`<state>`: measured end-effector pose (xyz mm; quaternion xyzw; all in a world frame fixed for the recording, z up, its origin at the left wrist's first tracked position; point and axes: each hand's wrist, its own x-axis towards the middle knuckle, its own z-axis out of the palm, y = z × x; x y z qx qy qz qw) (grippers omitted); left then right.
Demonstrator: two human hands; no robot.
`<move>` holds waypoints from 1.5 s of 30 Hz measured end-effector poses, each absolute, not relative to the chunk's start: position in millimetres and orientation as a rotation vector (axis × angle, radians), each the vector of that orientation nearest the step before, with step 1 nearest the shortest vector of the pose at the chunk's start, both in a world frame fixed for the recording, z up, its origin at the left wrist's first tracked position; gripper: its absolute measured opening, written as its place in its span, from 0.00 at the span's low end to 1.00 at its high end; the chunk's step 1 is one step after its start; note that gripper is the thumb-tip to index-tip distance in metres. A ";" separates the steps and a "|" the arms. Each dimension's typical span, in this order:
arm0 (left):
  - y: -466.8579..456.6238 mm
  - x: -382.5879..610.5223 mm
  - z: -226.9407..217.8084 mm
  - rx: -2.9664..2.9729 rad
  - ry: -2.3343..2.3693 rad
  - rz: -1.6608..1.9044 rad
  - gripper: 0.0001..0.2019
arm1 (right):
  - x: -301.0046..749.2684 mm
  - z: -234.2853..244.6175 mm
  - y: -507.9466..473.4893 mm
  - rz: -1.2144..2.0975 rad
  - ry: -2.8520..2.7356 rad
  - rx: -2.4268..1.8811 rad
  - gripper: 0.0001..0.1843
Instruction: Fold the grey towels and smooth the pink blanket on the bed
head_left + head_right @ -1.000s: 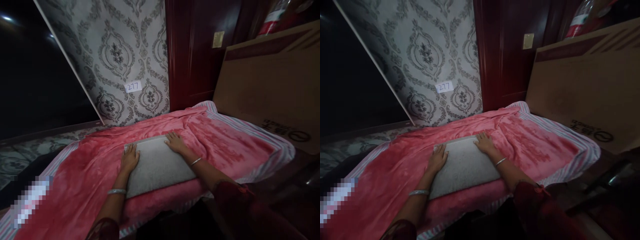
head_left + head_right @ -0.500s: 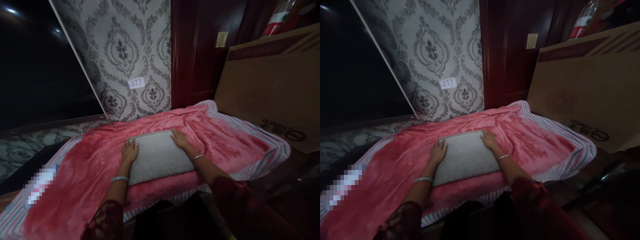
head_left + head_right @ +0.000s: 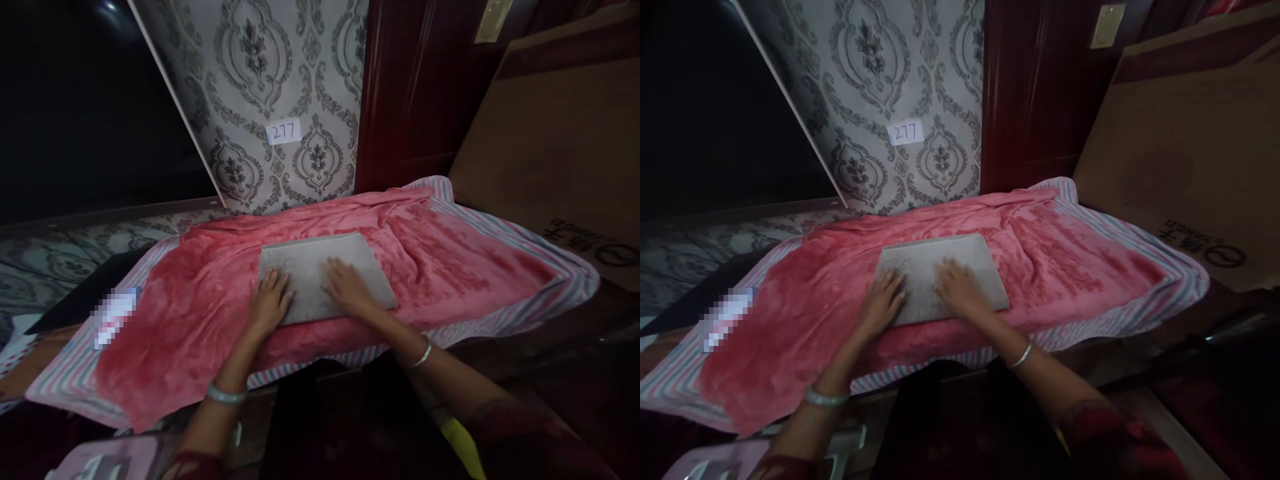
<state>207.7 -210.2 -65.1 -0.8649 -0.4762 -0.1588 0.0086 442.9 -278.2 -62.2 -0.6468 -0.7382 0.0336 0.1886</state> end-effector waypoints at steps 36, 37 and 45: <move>-205.2 131.8 -71.2 -2.901 -1.402 -1.269 0.16 | 564.6 -103.5 -291.3 0.028 -1.622 -1.260 0.17; -204.7 134.7 -63.6 -2.856 -1.458 -1.383 0.15 | 562.3 -96.4 -289.0 0.043 -1.580 -1.259 0.16; -200.6 165.2 60.5 -2.389 -1.519 -1.989 0.21 | 557.8 18.6 -275.2 0.144 -1.188 -1.157 0.20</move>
